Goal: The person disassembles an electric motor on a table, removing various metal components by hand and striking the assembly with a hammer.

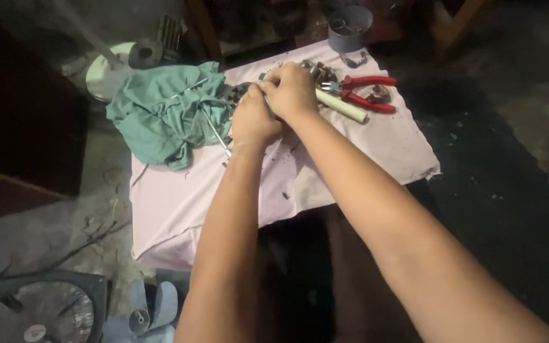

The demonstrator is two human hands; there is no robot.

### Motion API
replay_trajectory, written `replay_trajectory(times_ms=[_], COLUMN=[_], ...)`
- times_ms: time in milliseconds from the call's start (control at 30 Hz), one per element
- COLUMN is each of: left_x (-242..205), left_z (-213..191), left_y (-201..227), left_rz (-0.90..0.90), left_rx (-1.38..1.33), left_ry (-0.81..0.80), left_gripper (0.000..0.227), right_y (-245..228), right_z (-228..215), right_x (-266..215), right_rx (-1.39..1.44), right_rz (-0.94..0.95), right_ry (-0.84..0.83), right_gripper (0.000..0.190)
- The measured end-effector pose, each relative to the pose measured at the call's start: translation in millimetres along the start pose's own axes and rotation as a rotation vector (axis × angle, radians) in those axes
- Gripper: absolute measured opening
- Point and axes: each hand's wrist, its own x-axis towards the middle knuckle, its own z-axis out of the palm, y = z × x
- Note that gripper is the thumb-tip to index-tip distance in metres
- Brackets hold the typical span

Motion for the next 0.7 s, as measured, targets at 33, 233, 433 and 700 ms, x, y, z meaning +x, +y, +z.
replay_trajectory(times_ms=[33,233,433,700], left_x=[-5.5,-11.7,-1.6,-3.2], left_z=[-2.6,-12.4,9.6,-5.1], left_y=[1.9,10.3,-8.4,6.2], left_rz=[0.020,-0.058,0.084,-0.016], left_rx=[-0.015,-0.004,0.087,0.064], left_ry=[0.029,-0.016,0.071,0.008], left_gripper=[0.069,0.068,0.045,0.056], right_y=[0.5,-4.2,-12.0,10.2], right_z=[2.6,8.5,-10.0,12.9], right_x=[6.0,12.2,-10.9,20.1], right_rx=[-0.009,-0.054,-0.038,-0.022], right_rz=[0.063,0.157,-0.090,0.037], right_ry=[-0.038,-0.094,-0.014,0.024], right_gripper=[0.015,0.017,0.011,0.022])
